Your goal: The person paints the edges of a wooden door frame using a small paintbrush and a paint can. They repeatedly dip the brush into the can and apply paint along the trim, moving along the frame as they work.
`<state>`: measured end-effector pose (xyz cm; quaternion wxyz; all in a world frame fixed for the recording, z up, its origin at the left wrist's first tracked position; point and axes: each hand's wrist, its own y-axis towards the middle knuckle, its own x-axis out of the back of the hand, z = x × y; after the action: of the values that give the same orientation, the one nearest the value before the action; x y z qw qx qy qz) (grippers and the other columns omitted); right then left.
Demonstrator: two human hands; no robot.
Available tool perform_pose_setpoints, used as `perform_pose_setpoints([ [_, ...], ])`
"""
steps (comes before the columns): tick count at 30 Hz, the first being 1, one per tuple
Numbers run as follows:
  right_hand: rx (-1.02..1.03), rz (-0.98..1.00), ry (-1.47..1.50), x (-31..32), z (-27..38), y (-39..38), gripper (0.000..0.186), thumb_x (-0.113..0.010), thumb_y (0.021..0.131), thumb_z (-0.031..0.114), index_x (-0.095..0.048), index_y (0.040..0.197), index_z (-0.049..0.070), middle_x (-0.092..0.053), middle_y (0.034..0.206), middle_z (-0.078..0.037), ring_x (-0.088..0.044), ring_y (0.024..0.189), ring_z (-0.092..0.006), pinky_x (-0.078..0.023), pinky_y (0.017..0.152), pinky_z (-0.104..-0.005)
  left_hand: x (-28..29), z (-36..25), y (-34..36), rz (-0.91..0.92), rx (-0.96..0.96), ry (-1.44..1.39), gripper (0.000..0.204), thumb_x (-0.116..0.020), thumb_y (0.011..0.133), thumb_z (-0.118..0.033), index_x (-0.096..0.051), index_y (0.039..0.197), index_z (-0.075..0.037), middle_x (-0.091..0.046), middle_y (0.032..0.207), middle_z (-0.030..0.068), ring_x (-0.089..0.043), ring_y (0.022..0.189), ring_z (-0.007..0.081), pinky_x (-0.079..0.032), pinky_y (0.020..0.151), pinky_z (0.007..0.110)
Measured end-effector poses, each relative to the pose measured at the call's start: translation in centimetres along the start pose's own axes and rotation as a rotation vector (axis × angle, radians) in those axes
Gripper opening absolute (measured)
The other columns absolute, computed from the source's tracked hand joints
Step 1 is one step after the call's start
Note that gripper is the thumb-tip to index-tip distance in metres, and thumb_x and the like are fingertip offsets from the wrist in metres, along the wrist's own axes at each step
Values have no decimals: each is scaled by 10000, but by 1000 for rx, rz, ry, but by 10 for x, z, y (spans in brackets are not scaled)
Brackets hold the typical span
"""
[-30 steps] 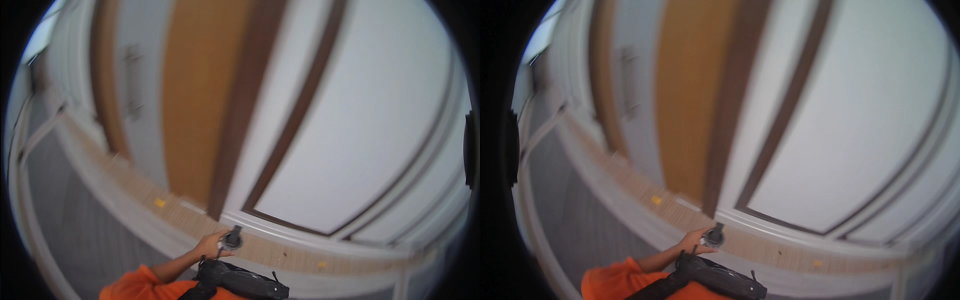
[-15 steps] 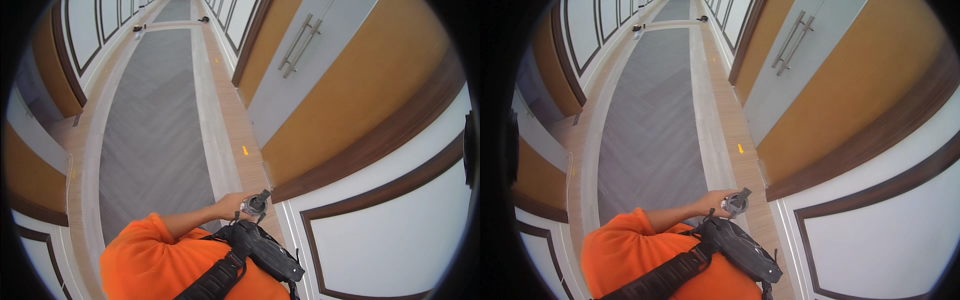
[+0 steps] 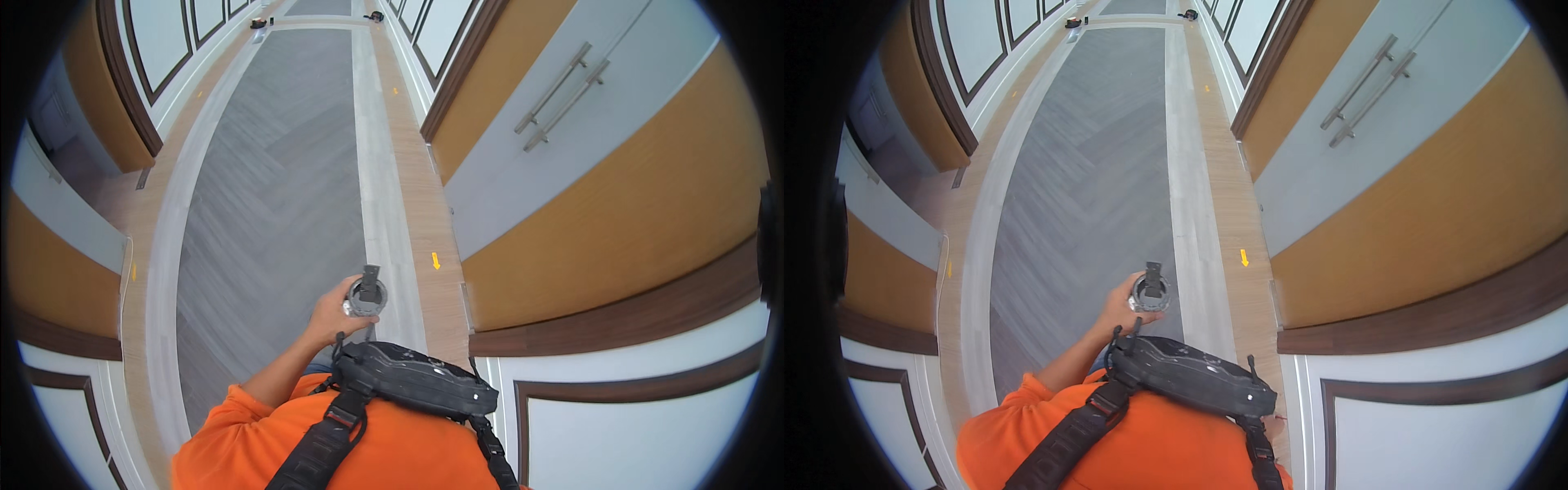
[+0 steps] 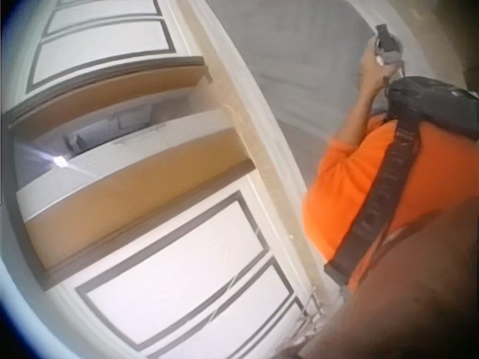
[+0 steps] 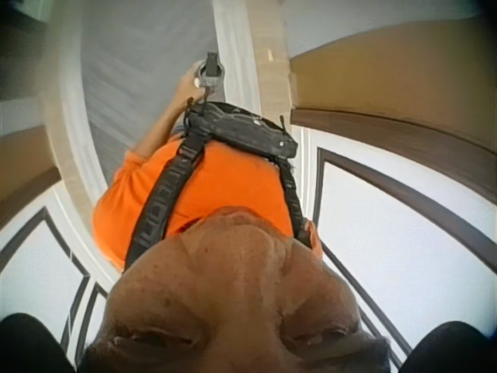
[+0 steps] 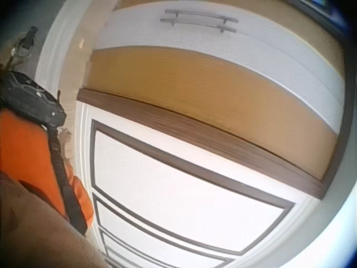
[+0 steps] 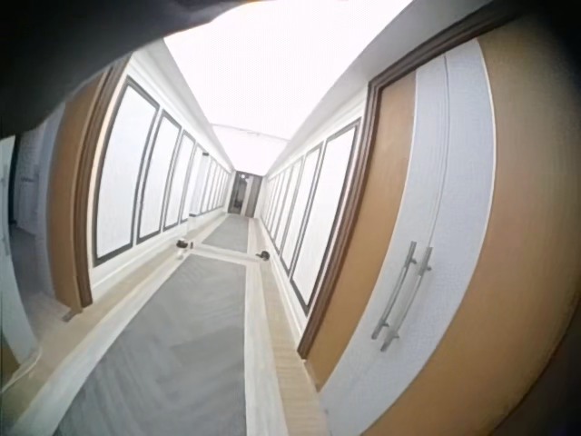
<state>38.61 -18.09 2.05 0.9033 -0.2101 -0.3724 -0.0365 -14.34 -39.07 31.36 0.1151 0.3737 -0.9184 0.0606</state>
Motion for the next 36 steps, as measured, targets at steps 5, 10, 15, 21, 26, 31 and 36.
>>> perform_pose_setpoints([
  [5,8,90,10,-84,66,35,226,-626,910,152,-717,934,-54,-649,637,-102,-653,512,-200,-518,419,-357,93,0,103,-79,77,-55,844,-938,684,-161,-576,1444,-102,-726,1263,101,-679,1195,237,-506,1058,371],
  [10,-102,158,69,-173,180,26,230,-629,932,160,-726,937,-49,-674,679,-115,-650,496,-201,-540,427,-354,172,12,201,-160,50,-39,807,-911,686,-121,-585,1420,-50,-718,1234,92,-665,1172,203,-501,1046,365],
  [15,-35,157,-164,-196,161,66,159,-659,889,157,-667,899,-2,-686,684,-129,-684,527,-250,-549,442,-409,199,46,313,-212,-39,-122,782,-919,676,-90,-588,1382,-40,-685,1206,50,-635,1165,175,-482,1058,350],
  [21,-244,154,-170,-328,327,129,273,-685,875,190,-717,1056,-12,-749,901,-177,-736,817,-304,-584,677,-446,247,84,462,-393,87,-125,781,-919,653,-97,-592,1358,-22,-719,1142,91,-692,1068,243,-523,998,377],
  [26,-114,130,-192,-440,537,228,338,-703,869,229,-736,1111,-5,-762,1019,-201,-729,970,-353,-570,815,-459,289,103,574,-455,108,-309,742,-889,657,-53,-595,1338,-50,-722,1089,74,-702,1015,224,-552,940,379],
  [31,845,-46,-6,-655,824,266,295,-722,915,264,-705,987,-21,-696,836,-109,-647,651,-193,-503,545,-378,347,84,674,-598,54,-367,714,-870,657,-10,-599,1314,-72,-717,1046,61,-673,750,134,-536,631,271],
  [36,856,396,130,-820,1141,159,309,-676,982,279,-757,838,17,-661,641,-30,-607,562,-129,-472,537,-313,431,87,772,-716,116,-216,718,-882,689,-25,-592,1343,-73,-720,1046,58,-653,705,121,-507,571,259],
])
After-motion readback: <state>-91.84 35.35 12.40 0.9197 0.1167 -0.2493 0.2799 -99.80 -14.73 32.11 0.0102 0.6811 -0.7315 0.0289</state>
